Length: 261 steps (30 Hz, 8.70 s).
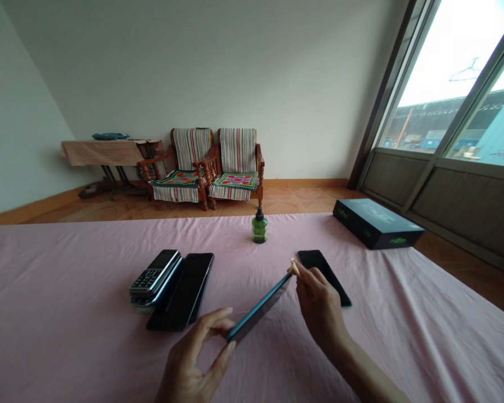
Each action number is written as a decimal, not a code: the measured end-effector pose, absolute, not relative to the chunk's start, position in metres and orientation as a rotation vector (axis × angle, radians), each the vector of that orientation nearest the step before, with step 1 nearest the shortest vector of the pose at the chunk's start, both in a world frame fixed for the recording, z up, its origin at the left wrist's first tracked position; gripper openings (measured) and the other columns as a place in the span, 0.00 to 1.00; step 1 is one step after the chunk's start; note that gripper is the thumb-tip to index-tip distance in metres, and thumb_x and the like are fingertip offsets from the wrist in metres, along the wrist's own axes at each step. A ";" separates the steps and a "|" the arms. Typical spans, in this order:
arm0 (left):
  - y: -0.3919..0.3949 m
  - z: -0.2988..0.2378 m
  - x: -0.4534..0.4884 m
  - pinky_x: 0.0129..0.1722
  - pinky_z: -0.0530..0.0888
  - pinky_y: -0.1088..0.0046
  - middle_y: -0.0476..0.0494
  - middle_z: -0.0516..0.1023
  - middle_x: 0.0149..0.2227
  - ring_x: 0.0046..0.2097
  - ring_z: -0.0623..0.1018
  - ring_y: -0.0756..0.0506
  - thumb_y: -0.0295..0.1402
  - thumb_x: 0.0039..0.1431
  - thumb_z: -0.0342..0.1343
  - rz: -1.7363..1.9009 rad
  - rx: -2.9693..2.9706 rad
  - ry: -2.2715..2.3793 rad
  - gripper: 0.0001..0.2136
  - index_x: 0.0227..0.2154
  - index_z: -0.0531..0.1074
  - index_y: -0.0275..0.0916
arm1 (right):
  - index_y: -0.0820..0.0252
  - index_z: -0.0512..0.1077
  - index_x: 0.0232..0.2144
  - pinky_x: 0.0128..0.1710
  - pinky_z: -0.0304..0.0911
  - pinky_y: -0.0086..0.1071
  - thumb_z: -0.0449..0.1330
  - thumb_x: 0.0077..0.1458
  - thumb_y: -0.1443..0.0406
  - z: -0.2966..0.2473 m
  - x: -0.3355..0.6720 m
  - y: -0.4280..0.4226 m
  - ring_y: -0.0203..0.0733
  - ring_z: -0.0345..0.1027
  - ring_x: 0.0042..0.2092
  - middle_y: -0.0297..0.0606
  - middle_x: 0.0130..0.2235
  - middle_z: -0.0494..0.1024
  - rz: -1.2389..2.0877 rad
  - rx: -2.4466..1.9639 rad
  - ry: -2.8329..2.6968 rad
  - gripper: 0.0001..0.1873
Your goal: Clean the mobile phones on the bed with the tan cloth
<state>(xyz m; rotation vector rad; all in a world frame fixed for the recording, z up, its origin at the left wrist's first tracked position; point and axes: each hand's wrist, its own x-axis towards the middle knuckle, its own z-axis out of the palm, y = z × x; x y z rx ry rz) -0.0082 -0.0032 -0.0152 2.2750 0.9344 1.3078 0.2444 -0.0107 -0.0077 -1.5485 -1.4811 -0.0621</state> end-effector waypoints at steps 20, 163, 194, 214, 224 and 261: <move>-0.001 -0.003 -0.008 0.38 0.79 0.79 0.48 0.79 0.35 0.37 0.82 0.48 0.27 0.56 0.58 1.400 2.355 0.897 0.09 0.40 0.72 0.43 | 0.65 0.69 0.52 0.29 0.64 0.28 0.45 0.62 0.70 -0.028 0.221 -0.014 0.37 0.67 0.29 0.39 0.30 0.71 0.070 -1.483 -1.636 0.21; 0.004 0.021 0.038 0.40 0.77 0.73 0.45 0.78 0.34 0.38 0.78 0.47 0.20 0.58 0.56 1.549 2.498 0.592 0.09 0.40 0.73 0.38 | 0.60 0.72 0.44 0.19 0.61 0.22 0.50 0.64 0.67 0.003 0.212 -0.044 0.31 0.62 0.22 0.30 0.25 0.64 0.261 -1.160 -1.379 0.12; 0.008 0.015 0.042 0.39 0.77 0.75 0.47 0.79 0.32 0.36 0.80 0.48 0.25 0.60 0.57 1.572 2.489 0.772 0.05 0.36 0.74 0.40 | 0.60 0.49 0.65 0.28 0.69 0.34 0.44 0.64 0.72 -0.013 0.209 -0.044 0.42 0.68 0.29 0.40 0.31 0.73 -0.287 -1.341 -1.762 0.28; 0.009 0.014 0.042 0.41 0.76 0.73 0.47 0.78 0.34 0.39 0.79 0.47 0.26 0.61 0.56 1.589 2.435 0.790 0.04 0.36 0.74 0.40 | 0.64 0.63 0.50 0.27 0.64 0.31 0.46 0.60 0.75 -0.008 0.202 -0.047 0.40 0.66 0.28 0.37 0.28 0.72 -0.166 -1.173 -1.872 0.17; 0.008 0.012 0.039 0.42 0.75 0.74 0.46 0.77 0.35 0.40 0.77 0.48 0.24 0.61 0.57 1.569 2.437 0.761 0.05 0.37 0.74 0.38 | 0.64 0.65 0.49 0.29 0.63 0.32 0.49 0.59 0.76 -0.002 0.215 -0.045 0.39 0.65 0.28 0.38 0.28 0.72 -0.329 -1.164 -1.785 0.16; 0.007 0.013 0.043 0.39 0.77 0.74 0.46 0.77 0.33 0.37 0.78 0.48 0.22 0.60 0.57 1.592 2.416 0.730 0.05 0.36 0.74 0.38 | 0.67 0.63 0.52 0.28 0.67 0.33 0.51 0.58 0.77 -0.010 0.208 -0.046 0.41 0.66 0.29 0.41 0.29 0.73 -0.339 -1.078 -1.833 0.19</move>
